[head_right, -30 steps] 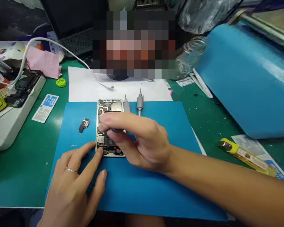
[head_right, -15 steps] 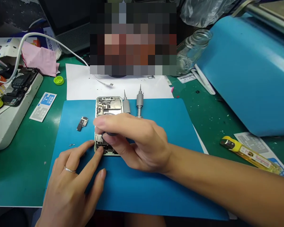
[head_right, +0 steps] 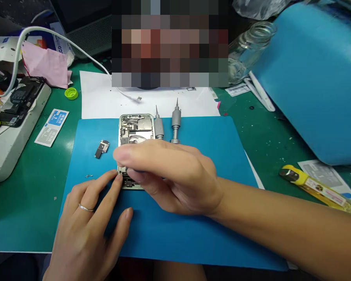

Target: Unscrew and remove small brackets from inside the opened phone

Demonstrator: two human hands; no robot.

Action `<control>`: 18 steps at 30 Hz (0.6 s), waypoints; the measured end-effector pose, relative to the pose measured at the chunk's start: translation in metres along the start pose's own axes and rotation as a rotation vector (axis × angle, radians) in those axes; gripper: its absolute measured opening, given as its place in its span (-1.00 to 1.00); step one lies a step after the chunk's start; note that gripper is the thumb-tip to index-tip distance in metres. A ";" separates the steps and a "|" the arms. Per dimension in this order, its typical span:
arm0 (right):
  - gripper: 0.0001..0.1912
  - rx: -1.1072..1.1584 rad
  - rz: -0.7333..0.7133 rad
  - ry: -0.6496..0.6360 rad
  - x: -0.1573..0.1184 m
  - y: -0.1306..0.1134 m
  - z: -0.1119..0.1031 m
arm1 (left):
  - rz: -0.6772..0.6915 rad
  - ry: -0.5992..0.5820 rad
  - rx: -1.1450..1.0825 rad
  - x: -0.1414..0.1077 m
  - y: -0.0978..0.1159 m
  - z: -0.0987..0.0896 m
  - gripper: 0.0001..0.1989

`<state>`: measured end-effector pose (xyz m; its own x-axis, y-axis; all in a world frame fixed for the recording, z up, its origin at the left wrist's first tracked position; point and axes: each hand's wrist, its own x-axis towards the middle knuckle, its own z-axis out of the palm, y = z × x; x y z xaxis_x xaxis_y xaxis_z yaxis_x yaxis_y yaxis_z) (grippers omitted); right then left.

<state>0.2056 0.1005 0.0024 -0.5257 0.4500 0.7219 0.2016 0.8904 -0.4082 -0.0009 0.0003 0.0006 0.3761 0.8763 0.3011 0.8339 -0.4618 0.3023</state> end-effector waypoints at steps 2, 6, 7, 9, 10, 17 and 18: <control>-0.31 0.034 -0.009 -0.020 -0.002 -0.001 -0.002 | -0.002 -0.001 0.001 0.001 0.000 0.001 -0.59; -0.28 0.062 -0.010 -0.029 -0.006 -0.001 0.002 | 0.000 -0.005 -0.003 0.001 0.000 0.000 -0.59; -0.30 0.064 -0.006 -0.003 -0.007 -0.001 0.005 | 0.002 -0.008 -0.004 0.001 0.000 -0.001 -0.59; -0.40 0.070 -0.010 0.134 -0.009 0.000 0.012 | 0.005 -0.007 -0.004 0.000 0.000 -0.001 -0.59; -0.42 0.077 -0.013 0.154 -0.010 0.000 0.016 | 0.005 -0.008 -0.004 0.000 0.000 -0.002 -0.59; -0.37 0.127 0.007 0.115 -0.014 0.003 0.021 | 0.002 -0.002 -0.006 0.001 -0.001 -0.001 -0.62; -0.35 0.123 0.000 0.120 -0.012 0.003 0.021 | 0.000 -0.004 -0.005 0.001 -0.001 -0.001 -0.63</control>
<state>0.1954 0.0963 -0.0197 -0.4222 0.4617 0.7801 0.0953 0.8784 -0.4684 -0.0019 0.0018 0.0014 0.3780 0.8768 0.2973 0.8317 -0.4627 0.3071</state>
